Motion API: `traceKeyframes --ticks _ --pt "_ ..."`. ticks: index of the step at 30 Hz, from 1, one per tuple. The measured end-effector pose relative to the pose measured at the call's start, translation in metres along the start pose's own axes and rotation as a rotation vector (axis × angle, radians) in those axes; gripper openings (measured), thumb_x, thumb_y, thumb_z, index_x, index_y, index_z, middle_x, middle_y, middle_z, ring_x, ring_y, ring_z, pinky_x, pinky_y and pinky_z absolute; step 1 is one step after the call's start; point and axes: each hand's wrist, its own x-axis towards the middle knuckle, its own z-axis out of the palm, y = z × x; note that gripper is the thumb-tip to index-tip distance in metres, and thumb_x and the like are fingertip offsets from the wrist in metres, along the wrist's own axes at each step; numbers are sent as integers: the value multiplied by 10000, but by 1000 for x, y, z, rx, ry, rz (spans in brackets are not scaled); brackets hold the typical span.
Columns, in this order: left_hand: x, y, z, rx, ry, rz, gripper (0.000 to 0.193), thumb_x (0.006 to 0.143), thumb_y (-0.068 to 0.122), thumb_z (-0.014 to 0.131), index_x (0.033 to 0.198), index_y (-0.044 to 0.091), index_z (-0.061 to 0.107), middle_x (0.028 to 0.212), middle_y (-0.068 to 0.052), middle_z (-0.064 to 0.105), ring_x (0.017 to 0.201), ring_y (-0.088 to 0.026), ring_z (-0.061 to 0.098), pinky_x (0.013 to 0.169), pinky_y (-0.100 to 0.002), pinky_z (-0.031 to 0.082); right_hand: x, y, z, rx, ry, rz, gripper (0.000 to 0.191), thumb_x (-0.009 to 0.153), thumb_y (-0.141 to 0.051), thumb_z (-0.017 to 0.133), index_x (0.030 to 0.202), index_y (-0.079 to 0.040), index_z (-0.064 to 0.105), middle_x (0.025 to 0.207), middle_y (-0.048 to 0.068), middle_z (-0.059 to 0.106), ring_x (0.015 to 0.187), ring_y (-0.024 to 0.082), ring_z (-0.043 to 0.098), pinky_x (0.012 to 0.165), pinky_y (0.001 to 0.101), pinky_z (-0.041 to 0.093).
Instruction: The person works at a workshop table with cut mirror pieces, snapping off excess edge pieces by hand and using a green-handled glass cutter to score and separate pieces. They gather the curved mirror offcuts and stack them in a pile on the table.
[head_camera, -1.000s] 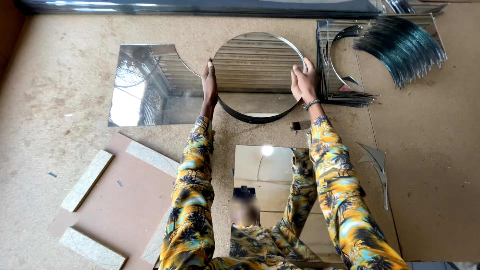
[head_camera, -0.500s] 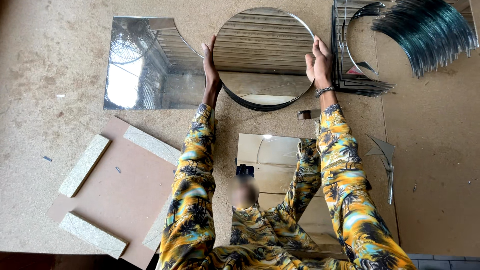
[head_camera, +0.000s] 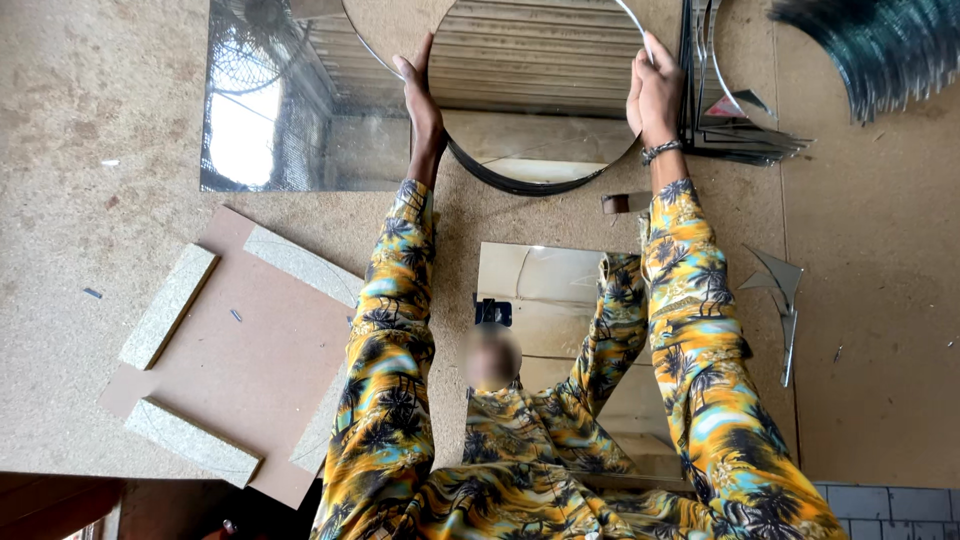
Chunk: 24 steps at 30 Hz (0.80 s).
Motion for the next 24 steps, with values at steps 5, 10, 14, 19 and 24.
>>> traceKeyframes --ticks 5,10,14,19,24 --pt "1 0 1 -107 1 17 847 1073 649 80 1552 89 498 1638 -158 441 1575 -327 313 1322 -460 157 -1 -2 4 -2 14 -5 414 1014 68 552 1428 57 542 1333 115 643 1127 97 653 1030 188 548" --pt "0 -4 0 -256 -34 21 848 1084 656 103 1563 76 495 1634 -175 459 1561 -355 367 1328 -484 215 2 2 1 61 20 -9 408 1013 71 572 1421 74 545 1312 126 649 1094 102 653 1010 187 565" --pt "-8 -6 -4 -106 -80 105 865 1058 701 95 1638 105 333 1711 -137 303 1616 -316 210 1326 -453 113 -6 3 -6 -84 -87 -77 444 1103 -129 513 1521 19 539 1427 120 544 1273 143 527 1128 300 455" --pt "-31 -16 -1 -100 -100 329 740 1117 608 223 1692 146 177 1768 -99 194 1660 -297 173 1385 -455 142 -30 9 -10 -341 -115 -221 702 1116 -543 251 1592 -57 424 1680 86 386 1573 225 340 1286 411 194" --pt "-41 -44 0 104 84 310 733 1143 563 192 1673 59 230 1753 -150 235 1629 -274 177 1390 -424 142 -33 32 -20 -201 -144 -323 744 1133 -593 271 1615 -53 444 1686 68 439 1604 236 344 1352 432 161"
